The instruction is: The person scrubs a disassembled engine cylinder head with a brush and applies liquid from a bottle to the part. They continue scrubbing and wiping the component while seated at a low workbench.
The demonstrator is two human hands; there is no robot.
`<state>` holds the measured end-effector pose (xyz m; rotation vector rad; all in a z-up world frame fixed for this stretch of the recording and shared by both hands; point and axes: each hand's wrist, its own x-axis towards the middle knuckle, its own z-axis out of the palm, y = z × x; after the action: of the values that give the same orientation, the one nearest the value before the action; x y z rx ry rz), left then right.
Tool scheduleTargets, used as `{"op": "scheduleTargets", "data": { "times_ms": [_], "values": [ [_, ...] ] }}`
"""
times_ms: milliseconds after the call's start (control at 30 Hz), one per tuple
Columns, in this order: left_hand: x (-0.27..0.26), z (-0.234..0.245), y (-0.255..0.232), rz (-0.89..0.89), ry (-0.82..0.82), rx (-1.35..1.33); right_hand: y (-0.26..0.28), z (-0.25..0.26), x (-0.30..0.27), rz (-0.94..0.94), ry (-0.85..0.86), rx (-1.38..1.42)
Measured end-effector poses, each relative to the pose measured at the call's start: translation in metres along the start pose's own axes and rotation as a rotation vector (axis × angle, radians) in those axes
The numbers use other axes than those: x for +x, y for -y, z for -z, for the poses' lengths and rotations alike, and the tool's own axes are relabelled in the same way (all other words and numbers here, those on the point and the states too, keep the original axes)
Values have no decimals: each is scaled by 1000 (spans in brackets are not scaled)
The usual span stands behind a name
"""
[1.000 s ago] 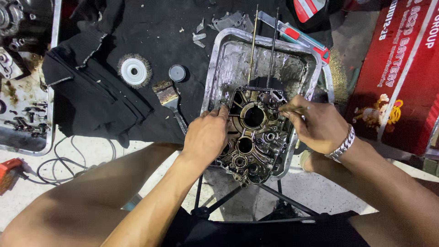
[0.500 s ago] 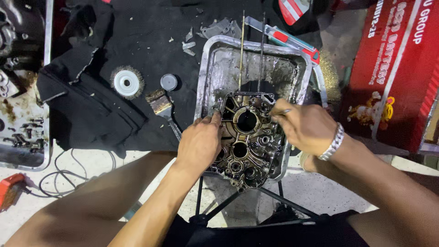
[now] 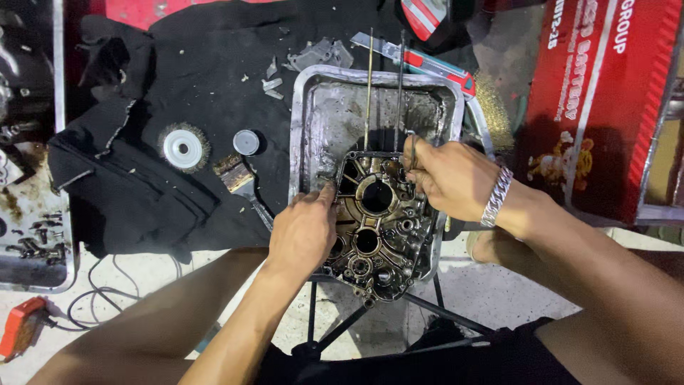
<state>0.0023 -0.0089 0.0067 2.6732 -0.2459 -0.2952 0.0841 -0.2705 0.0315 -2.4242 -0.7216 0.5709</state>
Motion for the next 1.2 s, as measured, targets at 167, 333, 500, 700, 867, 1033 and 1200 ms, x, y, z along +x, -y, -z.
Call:
{"op": "scheduleTargets", "data": {
  "times_ms": [167,333,500,700,867,1033,1200],
  "values": [
    [0,3,0,13,39,-9,-2,-8,-4,-14,36,-110],
    [0,4,-1,7,40,1,-9,-11,-6,-47,35,-87],
    [1,7,-5,37,57,-4,-6,-13,-6,-48,-2,-120],
    [0,6,-4,3,20,-4,-5,-9,-5,9,-22,-70],
    [0,5,-2,-3,21,-6,1,-9,-7,-22,5,-123],
    [1,5,-2,-16,10,8,-7,-9,-5,18,-19,-115],
    [0,5,-1,-12,16,6,-16,-20,-15,147,-203,-14]
  ]
}}
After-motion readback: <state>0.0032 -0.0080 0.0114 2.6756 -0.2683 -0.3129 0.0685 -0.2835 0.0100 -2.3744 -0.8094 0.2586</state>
